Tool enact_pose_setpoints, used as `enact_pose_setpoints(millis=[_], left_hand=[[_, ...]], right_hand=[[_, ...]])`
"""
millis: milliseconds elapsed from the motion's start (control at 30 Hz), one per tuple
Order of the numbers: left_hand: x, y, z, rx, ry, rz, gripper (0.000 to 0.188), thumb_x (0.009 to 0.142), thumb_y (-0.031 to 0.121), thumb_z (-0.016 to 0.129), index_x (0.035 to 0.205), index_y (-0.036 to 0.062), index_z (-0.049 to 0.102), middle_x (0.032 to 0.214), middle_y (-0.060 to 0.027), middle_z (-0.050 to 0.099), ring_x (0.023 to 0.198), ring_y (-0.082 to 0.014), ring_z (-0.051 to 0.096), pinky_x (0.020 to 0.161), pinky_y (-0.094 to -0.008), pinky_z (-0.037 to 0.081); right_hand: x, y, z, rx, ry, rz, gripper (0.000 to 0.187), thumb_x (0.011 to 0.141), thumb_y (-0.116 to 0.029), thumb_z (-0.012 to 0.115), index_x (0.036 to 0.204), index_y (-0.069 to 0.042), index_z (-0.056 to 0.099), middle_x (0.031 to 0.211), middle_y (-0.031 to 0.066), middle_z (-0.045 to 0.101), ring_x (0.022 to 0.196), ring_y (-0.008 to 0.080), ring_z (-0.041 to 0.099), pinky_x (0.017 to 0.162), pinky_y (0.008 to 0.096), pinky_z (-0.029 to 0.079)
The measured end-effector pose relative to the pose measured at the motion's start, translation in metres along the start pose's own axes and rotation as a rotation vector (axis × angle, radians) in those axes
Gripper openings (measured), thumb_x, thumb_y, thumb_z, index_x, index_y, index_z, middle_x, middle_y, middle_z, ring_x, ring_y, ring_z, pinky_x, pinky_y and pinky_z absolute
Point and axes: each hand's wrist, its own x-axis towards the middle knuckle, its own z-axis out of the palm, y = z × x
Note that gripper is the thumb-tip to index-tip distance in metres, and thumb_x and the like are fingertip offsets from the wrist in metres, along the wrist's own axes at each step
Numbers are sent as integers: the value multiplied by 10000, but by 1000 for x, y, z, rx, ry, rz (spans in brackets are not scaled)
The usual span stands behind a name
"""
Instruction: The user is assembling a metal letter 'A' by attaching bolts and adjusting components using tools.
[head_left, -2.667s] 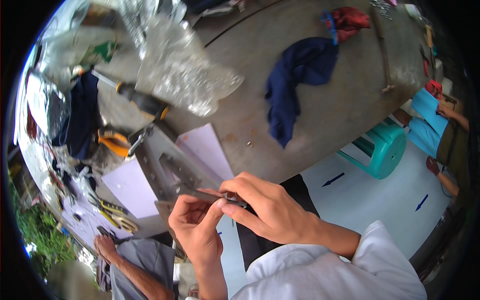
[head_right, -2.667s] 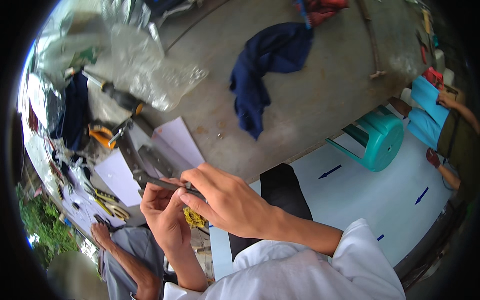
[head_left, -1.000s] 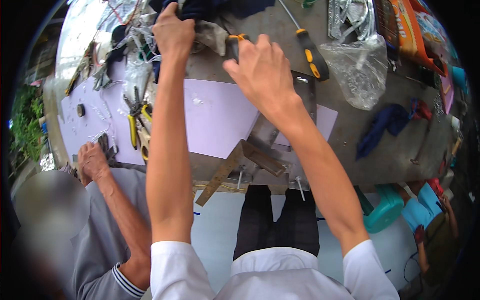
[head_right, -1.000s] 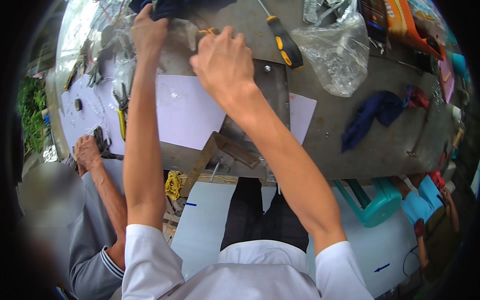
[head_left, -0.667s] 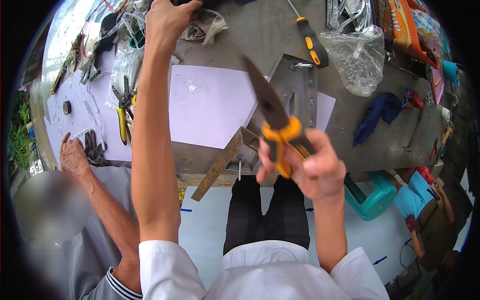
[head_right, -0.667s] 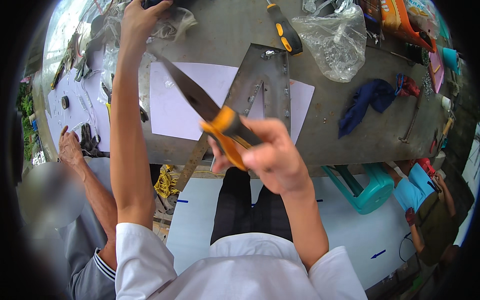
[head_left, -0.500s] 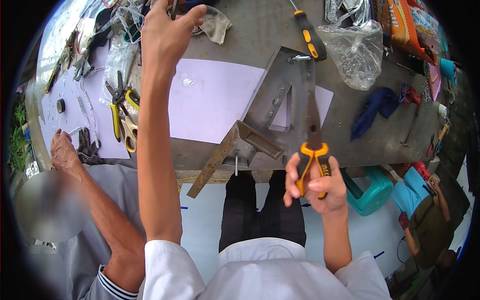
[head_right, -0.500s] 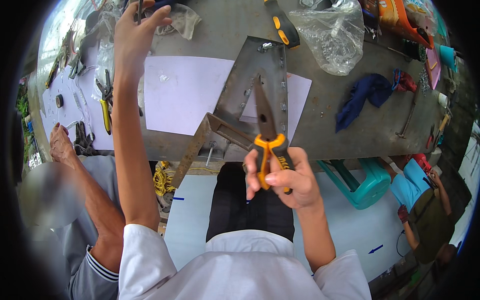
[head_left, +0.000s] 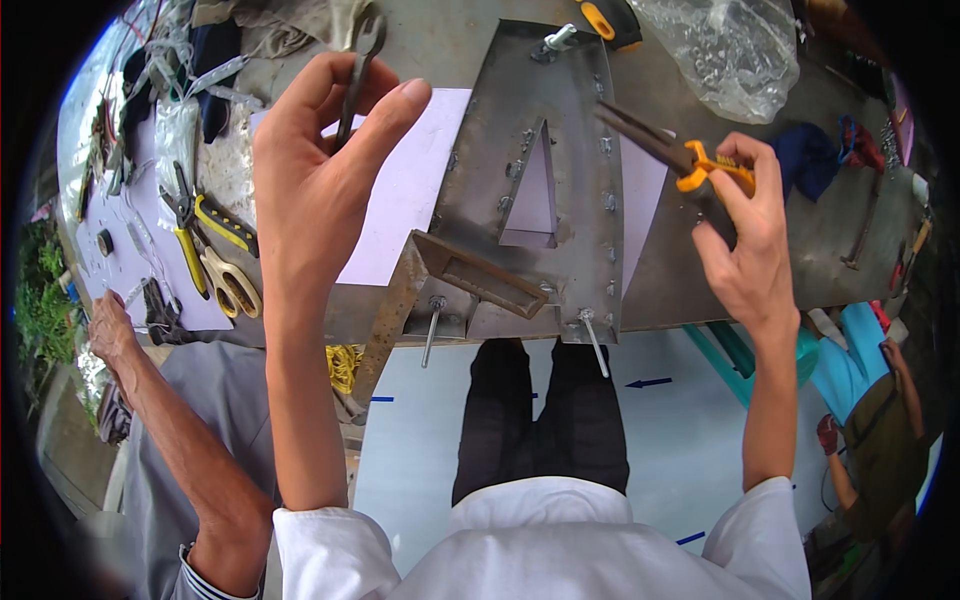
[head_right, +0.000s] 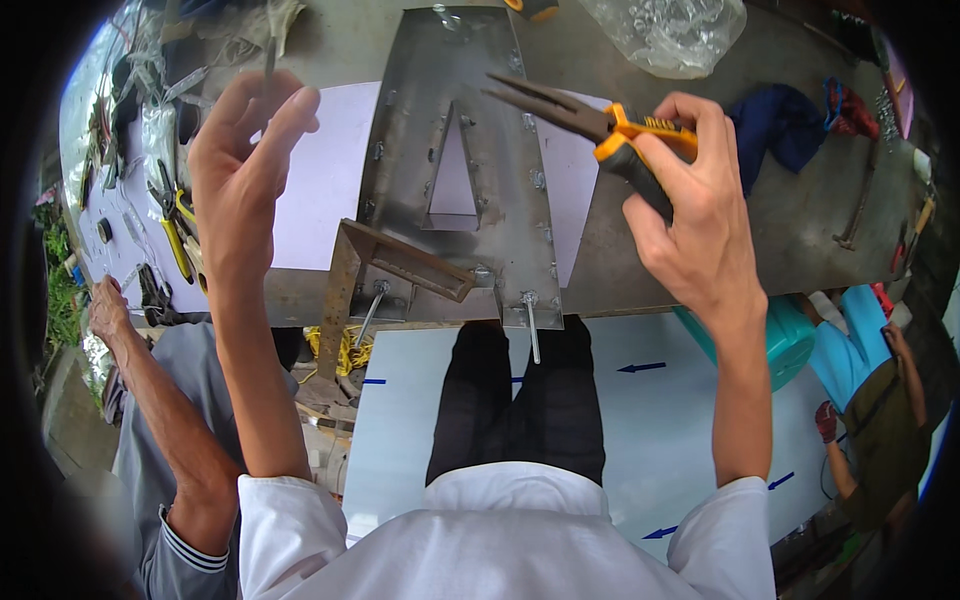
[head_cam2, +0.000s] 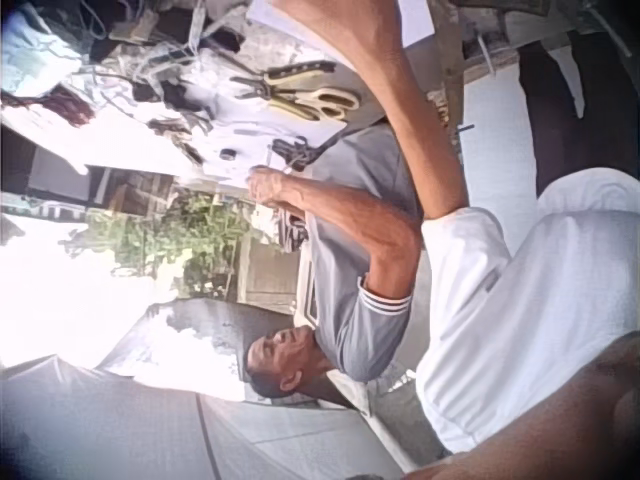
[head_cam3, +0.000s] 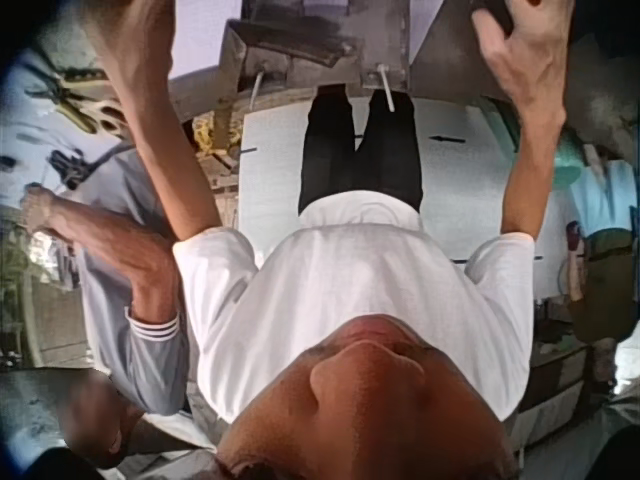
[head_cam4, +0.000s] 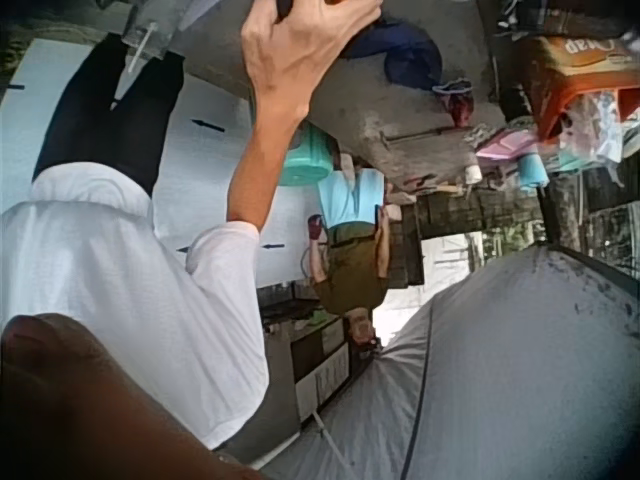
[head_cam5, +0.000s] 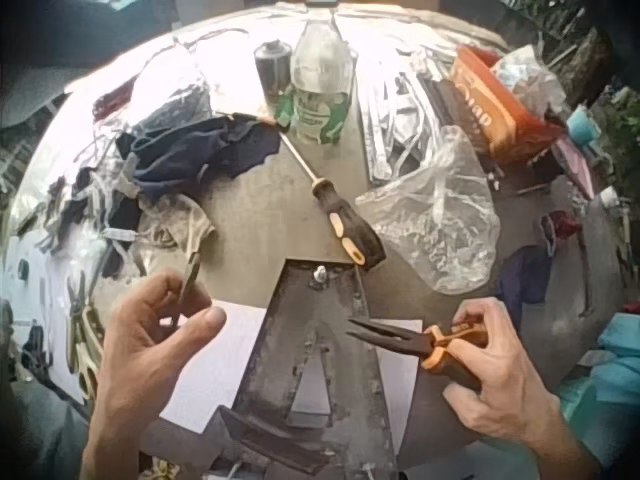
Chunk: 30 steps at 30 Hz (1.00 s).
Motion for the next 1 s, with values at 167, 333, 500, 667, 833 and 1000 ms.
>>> enact_pose_setpoints(millis=[167, 333, 500, 667, 833, 1000], left_hand=[[-10, 3, 8, -53, -17, -73, 199, 932, 136, 787, 982, -16, 668, 880, 7, 641, 787, -22, 538, 635, -175, 424], [-12, 0, 18, -23, -26, -40, 173, 945, 101, 767, 999, -25, 663, 880, -1, 640, 780, -28, 548, 686, -186, 472], [-11, -3, 27, 4, -2, -56, 173, 945, 95, 767, 1000, -30, 662, 875, -2, 642, 767, -33, 549, 681, -187, 474], [-12, -5, 33, 38, 17, -70, 173, 947, 96, 768, 991, -33, 662, 869, 8, 626, 746, -18, 523, 647, -172, 445], [-20, 9, 36, 42, 58, -52, 167, 937, 91, 779, 978, -24, 667, 858, 24, 614, 694, -2, 484, 596, -150, 390], [-15, 24, 31, 97, 118, -36, 134, 928, 89, 781, 955, -14, 699, 800, 32, 634, 654, 4, 503, 542, -143, 337]], right_hand=[[13, 18, 6, -49, 65, -128, 396, 686, 29, 651, 1082, 27, 668, 1204, 194, 545, 1071, 387, 579, 962, 445, 482], [20, 30, -4, -280, -41, -148, 493, 719, 48, 648, 1211, 48, 639, 1350, 254, 517, 1211, 444, 564, 1067, 452, 451], [34, 33, -1, -521, 42, -202, 385, 774, 36, 655, 1159, 41, 670, 1221, 218, 491, 1087, 325, 525, 944, 414, 466], [33, 39, 2, -478, 49, -193, 380, 764, 45, 648, 1144, 48, 667, 1239, 216, 478, 1107, 330, 519, 958, 418, 461], [23, 57, -9, -293, 33, -174, 471, 712, 72, 630, 1182, 42, 650, 1422, 243, 441, 1284, 423, 525, 1089, 450, 438], [-13, 43, -22, -23, 149, -102, 440, 606, 62, 623, 1041, 45, 686, 1274, 212, 434, 1165, 372, 530, 915, 409, 462]])
